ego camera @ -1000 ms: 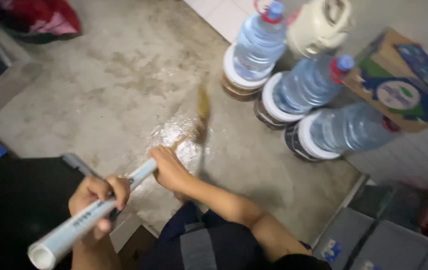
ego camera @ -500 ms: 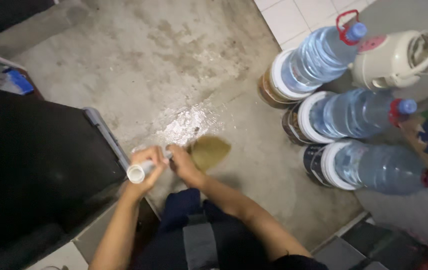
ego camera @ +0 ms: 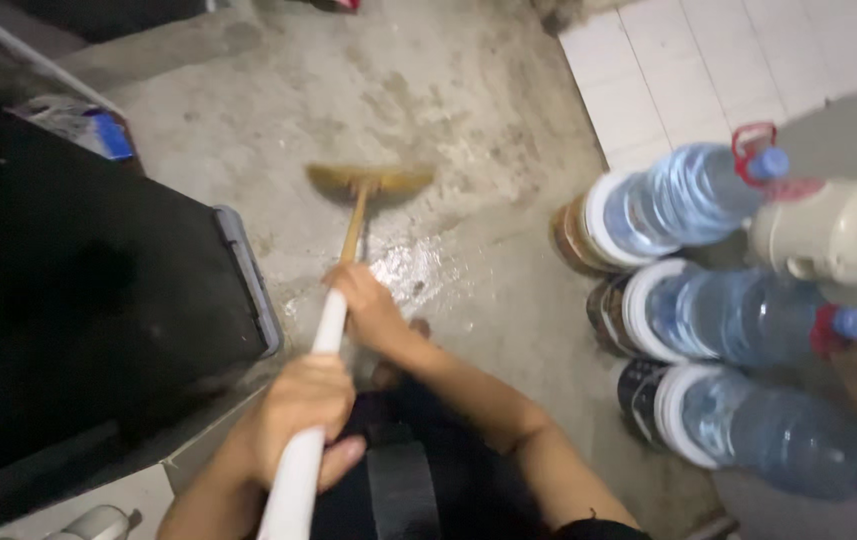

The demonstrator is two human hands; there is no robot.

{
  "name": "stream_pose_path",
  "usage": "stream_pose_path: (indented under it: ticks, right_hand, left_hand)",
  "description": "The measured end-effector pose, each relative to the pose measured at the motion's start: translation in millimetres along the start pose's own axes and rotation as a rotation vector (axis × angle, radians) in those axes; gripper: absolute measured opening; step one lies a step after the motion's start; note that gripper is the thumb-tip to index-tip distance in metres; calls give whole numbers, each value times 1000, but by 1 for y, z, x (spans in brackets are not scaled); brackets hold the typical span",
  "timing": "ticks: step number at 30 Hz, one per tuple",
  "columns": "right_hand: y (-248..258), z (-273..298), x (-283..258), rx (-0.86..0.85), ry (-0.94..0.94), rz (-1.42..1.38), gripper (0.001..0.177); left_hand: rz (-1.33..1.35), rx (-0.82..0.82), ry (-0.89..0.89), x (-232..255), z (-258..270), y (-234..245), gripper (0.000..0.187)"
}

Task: The person sweeps tiled floors throughout a home using a broom, moving debris from a hallway through an entryway to an outdoor space and then into a kitchen area where they use a dustpan.

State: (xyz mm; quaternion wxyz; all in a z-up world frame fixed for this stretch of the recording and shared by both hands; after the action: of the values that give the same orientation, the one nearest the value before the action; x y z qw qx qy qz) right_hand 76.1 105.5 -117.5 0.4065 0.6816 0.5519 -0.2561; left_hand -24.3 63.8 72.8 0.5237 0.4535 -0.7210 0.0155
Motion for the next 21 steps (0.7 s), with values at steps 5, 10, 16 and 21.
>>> stream_pose_path:
  ticks: [5, 10, 16, 21]
  right_hand:
    - [-59, 0, -21, -350, 3, -147, 19]
    - [-73, -23, 49, -326, 294, -495, 20]
    - [-27, -37, 231, -190, -246, -372, 25]
    - [18, -88, 338, -154, -241, 210, 21]
  left_hand:
    - [43, -32, 48, 11, 3, 32, 37]
    - [-157, 28, 197, -99, -26, 29, 29]
    - [-284, -102, 493, -216, -56, -9, 27]
    - [-184, 16, 373, -267, -95, -3, 17]
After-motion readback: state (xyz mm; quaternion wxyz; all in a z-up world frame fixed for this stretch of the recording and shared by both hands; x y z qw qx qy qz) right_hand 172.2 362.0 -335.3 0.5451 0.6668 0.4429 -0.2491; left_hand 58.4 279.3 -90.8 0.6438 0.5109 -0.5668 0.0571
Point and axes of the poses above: each hand's wrist, its own z-axis away from the middle knuckle, its own y-axis out of the back of the hand, x = y × z, the point moved 7 cm from there along -z, towards the middle knuckle, and after that the axes turned 15 degrees about -z, right-handed, at the moved point
